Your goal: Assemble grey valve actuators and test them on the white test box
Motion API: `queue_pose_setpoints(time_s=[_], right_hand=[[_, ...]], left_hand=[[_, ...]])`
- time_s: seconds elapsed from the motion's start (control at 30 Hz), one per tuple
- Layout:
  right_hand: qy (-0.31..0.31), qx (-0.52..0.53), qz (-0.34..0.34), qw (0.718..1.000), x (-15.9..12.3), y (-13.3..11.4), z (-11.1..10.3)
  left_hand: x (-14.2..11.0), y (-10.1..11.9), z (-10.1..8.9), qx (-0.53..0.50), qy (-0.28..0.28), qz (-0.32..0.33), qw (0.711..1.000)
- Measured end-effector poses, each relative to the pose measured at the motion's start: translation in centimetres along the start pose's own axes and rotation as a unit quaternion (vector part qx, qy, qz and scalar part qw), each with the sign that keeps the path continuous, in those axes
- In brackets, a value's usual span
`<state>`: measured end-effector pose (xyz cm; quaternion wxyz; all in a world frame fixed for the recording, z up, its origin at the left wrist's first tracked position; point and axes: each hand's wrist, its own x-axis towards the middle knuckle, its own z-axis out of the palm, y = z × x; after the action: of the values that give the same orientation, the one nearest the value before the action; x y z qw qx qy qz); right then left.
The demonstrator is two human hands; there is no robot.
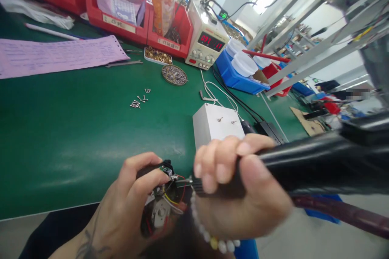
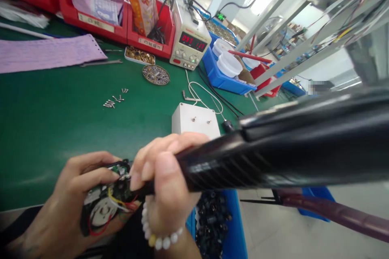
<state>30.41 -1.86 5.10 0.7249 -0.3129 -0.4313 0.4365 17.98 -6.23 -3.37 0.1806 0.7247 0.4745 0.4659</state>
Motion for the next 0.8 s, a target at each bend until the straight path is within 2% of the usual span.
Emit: queue_pose_setpoints(time_s=[0.1, 0.17, 0.27, 0.4, 0.5, 0.63, 0.8], right_hand=[[0.036, -0.062, -0.009, 0.997, 0.7, -2.4, 0.0], [0.025, -0.087, -0.008, 0.996, 0.9, -2.9, 0.4], [-0.004, -0.076, -0.004, 0.997, 0.6, -2.2, 1.0], [0.001, -0.068, 0.014, 0.998, 0.1, -0.8, 1.3], [-0.005, -0.097, 0.0, 0.995, -0.3, -0.4, 1.2], [-0.006, -0.142, -0.015, 0.99, -0.5, -0.1, 0.7], [-0.05, -0.168, -0.028, 0.984, -0.7, 0.3, -0.1]], left_hand=[[0.1, 0.2, 0.2, 0.045, -0.012, 0.065, 0.997], [0.0, 0.4, 0.3, 0.064, -0.033, 0.069, 0.995], [-0.4, 0.6, 0.6, 0.078, -0.049, 0.057, 0.994], [-0.7, 0.6, 0.8, 0.082, -0.042, 0.077, 0.993], [-0.6, 0.6, 0.8, 0.09, -0.024, 0.09, 0.992], [-0.7, 1.1, 1.0, 0.114, 0.007, 0.045, 0.992], [-0.8, 1.2, 1.3, 0.119, -0.019, 0.076, 0.99]])
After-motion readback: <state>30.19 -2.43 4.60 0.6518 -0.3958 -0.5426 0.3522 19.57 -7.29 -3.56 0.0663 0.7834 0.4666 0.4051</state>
